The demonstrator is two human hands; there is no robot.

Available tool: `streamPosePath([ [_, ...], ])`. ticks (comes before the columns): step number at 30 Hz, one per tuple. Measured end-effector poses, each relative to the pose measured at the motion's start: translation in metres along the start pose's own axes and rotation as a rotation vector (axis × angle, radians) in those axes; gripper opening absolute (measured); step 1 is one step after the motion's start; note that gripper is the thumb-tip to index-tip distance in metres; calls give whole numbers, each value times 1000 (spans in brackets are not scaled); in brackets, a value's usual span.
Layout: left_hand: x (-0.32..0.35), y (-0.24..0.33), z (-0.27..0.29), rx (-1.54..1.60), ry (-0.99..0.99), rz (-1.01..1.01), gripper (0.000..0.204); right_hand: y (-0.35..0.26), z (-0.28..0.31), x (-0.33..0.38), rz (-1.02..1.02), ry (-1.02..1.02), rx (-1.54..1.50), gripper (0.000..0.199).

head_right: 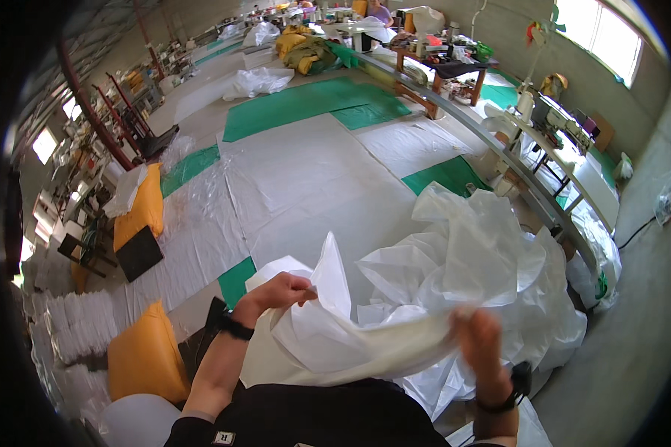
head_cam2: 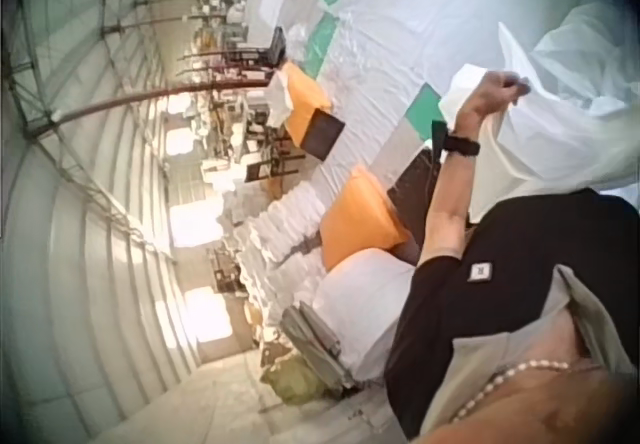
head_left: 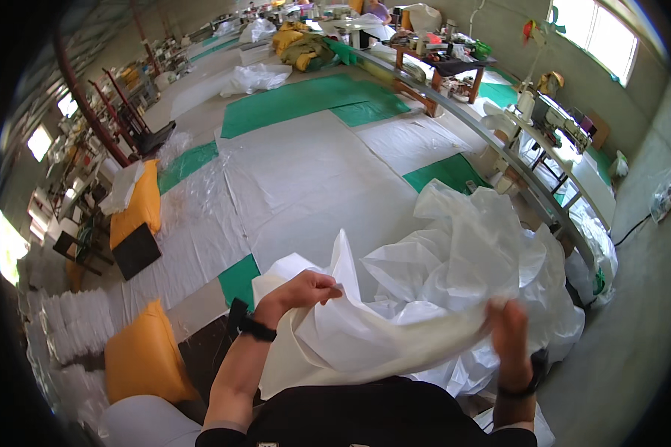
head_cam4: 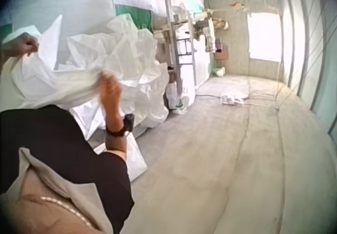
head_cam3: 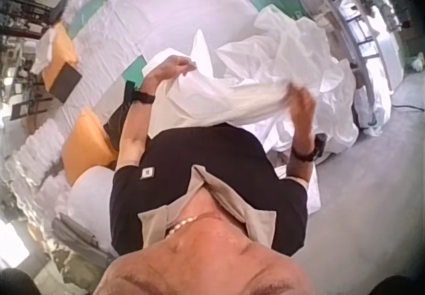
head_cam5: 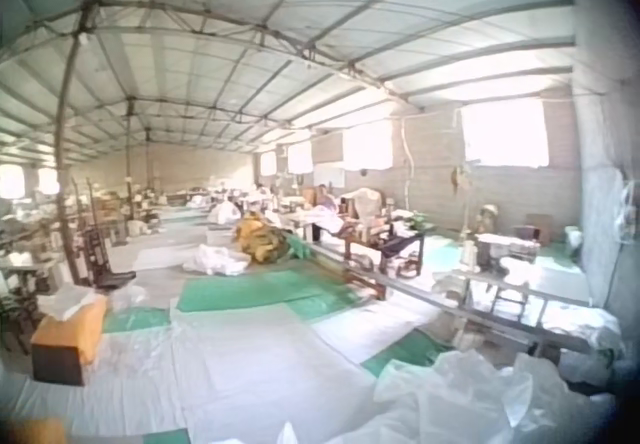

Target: Folding and stacking large white plastic sheets in a manufacturing workshop.

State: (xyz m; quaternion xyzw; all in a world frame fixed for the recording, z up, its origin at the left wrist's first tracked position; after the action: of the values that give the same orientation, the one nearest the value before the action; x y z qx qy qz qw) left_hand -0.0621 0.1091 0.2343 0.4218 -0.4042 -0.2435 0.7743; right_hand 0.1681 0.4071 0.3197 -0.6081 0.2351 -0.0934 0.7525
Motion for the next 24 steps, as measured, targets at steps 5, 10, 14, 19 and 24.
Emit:
streamPosePath([
  [5,51,97,-26,-156,-190,-453,17,132,41,-171,-19,98,278,20],
  [10,96,103,-42,-116,-193,-498,28,148,-125,-233,-155,-455,-443,28],
  [14,129,106,-41,-172,-65,-529,32,122,-213,-252,-204,-778,-572,33],
  [19,188,73,-17,-310,509,-281,28,92,-263,-270,-202,-846,-354,19],
  [24,259,41,5,-275,1158,-146,20,43,-291,-264,-57,-989,-456,25],
])
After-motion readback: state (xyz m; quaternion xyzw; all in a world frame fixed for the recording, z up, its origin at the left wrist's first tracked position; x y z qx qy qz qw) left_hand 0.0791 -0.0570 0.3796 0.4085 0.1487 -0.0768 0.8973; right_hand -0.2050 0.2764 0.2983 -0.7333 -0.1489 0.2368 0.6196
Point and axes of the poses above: each hand's wrist, its own x-axis away from the middle knuckle, its own z-axis out of the back of the hand, y = z × x, the point moved 3 cm from there along -x, towards the middle knuckle, and after that the axes turned 3 degrees about z, right-handed, at the moved point
